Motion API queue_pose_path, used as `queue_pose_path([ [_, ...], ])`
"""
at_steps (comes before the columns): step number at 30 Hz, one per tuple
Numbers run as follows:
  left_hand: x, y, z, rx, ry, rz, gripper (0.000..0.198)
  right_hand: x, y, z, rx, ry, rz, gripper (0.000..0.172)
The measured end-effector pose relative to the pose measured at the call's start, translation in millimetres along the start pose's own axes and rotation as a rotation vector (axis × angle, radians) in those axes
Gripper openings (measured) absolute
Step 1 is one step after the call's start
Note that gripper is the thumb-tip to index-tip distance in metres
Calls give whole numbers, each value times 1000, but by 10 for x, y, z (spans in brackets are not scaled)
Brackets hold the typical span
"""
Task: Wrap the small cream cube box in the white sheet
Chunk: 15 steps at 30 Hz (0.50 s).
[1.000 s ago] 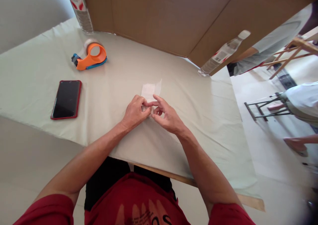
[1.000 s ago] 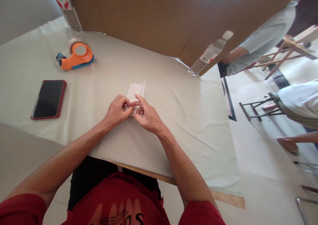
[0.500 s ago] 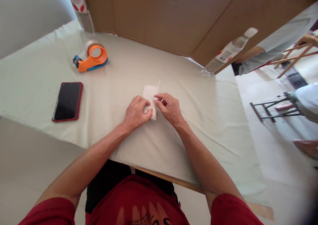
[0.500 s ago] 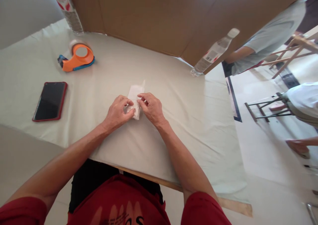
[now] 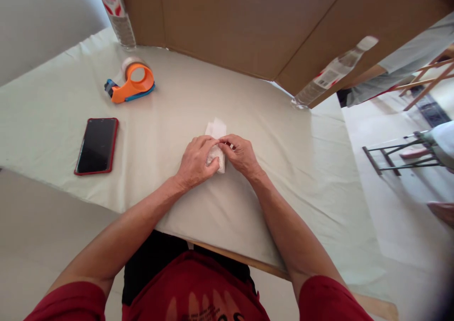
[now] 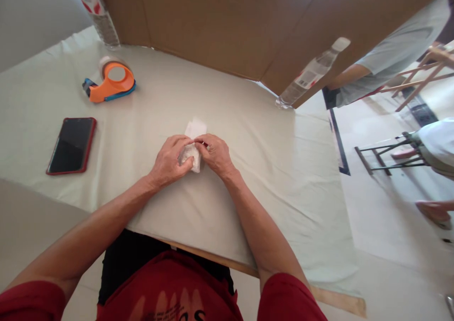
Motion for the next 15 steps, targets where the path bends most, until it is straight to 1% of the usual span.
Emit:
queue_pose_path([
  [2, 2, 49, 6, -1, -5, -46, 40, -27, 12, -18, 8, -34, -32, 20],
  [4, 1, 82, -11, -9, -35, -81, 38, -38, 23, -31, -14, -61, -57, 20],
  [6, -4, 86, -36, -18, -72, -86, 33, -40, 54, -14, -48, -52, -81, 18],
  [7, -7, 79, -45, -20, -85, -79, 31, -43, 87, 15, -61, -25, -99, 17],
  [10, -13, 60, -52, -14, -98, -55, 28, -63, 269, 126, -79, 82, -203, 16],
  [11, -14, 58, -50, -10, -96, -52, 28, -78, 350, 143, -96, 98, -252, 17],
  [15, -15, 66, -42, 3, -89, -60, 27, -185, 618, 62, -271, 68, -449, 22],
])
Point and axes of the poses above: each hand's wrist, its own x-axis away from the middle knuckle, its own z-axis out of the back of the hand, y = z × x, the point moved 8 cm from there along -x, towards the middle knuckle, and after that the axes turned 4 degrees about z, right-handed, at the moved point
